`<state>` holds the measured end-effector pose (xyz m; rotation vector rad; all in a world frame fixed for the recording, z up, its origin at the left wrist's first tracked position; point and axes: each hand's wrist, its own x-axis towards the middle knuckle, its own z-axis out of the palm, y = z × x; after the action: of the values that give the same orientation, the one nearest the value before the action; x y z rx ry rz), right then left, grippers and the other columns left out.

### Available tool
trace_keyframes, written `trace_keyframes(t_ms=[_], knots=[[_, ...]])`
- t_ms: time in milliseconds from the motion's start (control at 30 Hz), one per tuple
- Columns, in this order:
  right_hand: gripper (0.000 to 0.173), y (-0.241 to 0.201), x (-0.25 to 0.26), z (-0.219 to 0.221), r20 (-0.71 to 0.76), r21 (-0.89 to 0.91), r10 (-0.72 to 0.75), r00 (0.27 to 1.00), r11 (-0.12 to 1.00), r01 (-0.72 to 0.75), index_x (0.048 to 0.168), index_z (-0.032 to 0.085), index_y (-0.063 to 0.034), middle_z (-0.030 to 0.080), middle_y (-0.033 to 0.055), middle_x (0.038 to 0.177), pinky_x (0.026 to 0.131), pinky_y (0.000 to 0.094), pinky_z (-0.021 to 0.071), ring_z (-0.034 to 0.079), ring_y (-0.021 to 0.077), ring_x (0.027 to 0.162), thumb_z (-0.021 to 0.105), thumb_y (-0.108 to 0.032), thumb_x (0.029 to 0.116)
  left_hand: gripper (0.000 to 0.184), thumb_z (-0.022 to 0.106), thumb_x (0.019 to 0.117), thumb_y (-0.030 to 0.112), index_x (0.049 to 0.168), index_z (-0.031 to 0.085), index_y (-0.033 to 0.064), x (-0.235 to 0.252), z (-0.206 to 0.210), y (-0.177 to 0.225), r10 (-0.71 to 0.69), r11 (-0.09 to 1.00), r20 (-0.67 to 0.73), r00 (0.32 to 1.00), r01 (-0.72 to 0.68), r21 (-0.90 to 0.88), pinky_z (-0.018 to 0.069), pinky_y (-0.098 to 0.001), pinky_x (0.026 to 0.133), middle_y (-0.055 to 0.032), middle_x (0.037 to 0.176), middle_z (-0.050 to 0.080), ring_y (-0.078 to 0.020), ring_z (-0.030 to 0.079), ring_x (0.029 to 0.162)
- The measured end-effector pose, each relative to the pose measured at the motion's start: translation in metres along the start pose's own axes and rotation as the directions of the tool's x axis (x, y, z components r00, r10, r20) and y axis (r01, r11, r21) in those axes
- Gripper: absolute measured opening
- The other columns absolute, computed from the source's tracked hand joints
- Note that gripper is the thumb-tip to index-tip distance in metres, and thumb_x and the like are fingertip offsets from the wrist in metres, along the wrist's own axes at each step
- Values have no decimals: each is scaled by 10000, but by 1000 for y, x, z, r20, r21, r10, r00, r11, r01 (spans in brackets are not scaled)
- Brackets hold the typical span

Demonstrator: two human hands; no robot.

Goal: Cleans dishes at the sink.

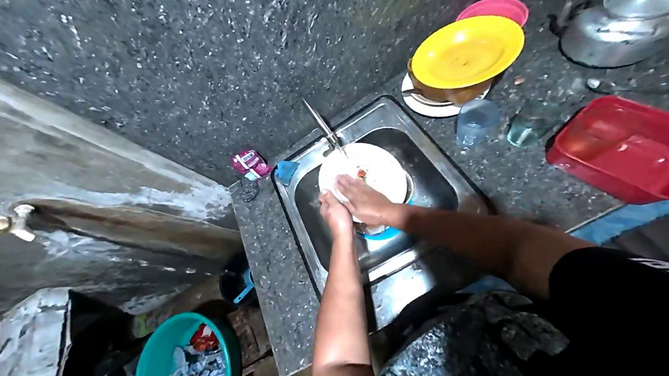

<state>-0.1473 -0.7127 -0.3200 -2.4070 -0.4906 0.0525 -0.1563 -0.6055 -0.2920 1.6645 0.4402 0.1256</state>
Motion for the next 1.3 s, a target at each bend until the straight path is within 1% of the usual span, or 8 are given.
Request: trace_keyframes(t_ms=[233, 367, 433, 600, 833, 1000, 1100, 1300], knots=[[456, 61, -47, -23, 117, -101, -344, 932, 929, 356, 1477, 579, -114, 496, 124, 1582, 1283, 519, 227, 353, 300, 1539, 547, -85, 1024, 629, 232, 1129, 474, 1365, 557, -11, 21, -41, 14, -72, 987, -76, 995, 82, 136, 496, -566, 1005, -263, 1304, 608, -351, 609, 1184], [277, 69, -28, -78, 44, 38, -304, 952, 952, 303, 1232, 733, -59, 638, 147, 1411, 1250, 501, 320, 466, 336, 1456, 578, -38, 1003, 409, 348, 1137, 304, 1324, 522, -16, 26, -53, 23, -362, 932, 69, 930, 362, 23, 543, -373, 667, -185, 1032, 608, -225, 610, 774], [200, 55, -14, -104, -20, 208, -217, 976, 954, 217, 1135, 728, 18, 708, 183, 1233, 1232, 511, 340, 608, 329, 1291, 607, -87, 1016, 319, 387, 1083, 182, 1303, 498, -21, 27, -56, 27, -441, 868, 182, 879, 469, -163, 585, -425, 738, -187, 1071, 623, -255, 650, 835], [349, 42, 21, -131, -91, 492, 154, 984, 866, -90, 1293, 648, -17, 706, 207, 1186, 1031, 539, 517, 684, 307, 1122, 636, -258, 1041, 757, 208, 1043, 695, 1521, 459, 165, 8, -54, 33, -273, 931, 432, 860, 349, -106, 519, -523, 1021, -116, 1425, 608, -285, 597, 1280], [545, 39, 48, -72, -62, 277, 423, 904, 877, -392, 1488, 527, -15, 489, 272, 1515, 1156, 644, 370, 463, 462, 1406, 374, -388, 1121, 404, 387, 1130, 274, 1492, 420, 97, -15, -42, 24, -243, 862, 432, 868, 397, -314, 575, -446, 926, -159, 1250, 662, -253, 679, 1084], [562, -14, 39, -29, -118, 34, 53, 992, 998, -49, 1580, 454, -174, 324, 170, 1676, 1272, 651, 118, 189, 413, 1581, 386, -443, 1092, 366, 376, 1131, 267, 1451, 455, 108, -15, -29, 24, -197, 850, 395, 897, 357, -388, 564, -410, 927, -113, 1233, 663, -204, 666, 1078], [478, -9, 49, -31, -147, 20, 6, 989, 1000, -3, 1542, 515, -286, 393, 121, 1652, 1253, 662, 149, 260, 393, 1561, 334, -376, 1109, 392, 389, 1128, 278, 1479, 425, 109, -21, -26, 30, -158, 876, 404, 901, 317, -365, 551, -421, 968, -119, 1309, 630, -206, 645, 1135], [547, -10, 72, -61, -118, 51, 404, 907, 915, -401, 1506, 514, -48, 497, 281, 1513, 1136, 677, 363, 444, 471, 1427, 332, -370, 1103, 435, 392, 1128, 276, 1513, 388, 74, -32, -25, 33, -166, 896, 374, 912, 298, -330, 543, -463, 1008, -170, 1363, 604, -252, 637, 1189]])
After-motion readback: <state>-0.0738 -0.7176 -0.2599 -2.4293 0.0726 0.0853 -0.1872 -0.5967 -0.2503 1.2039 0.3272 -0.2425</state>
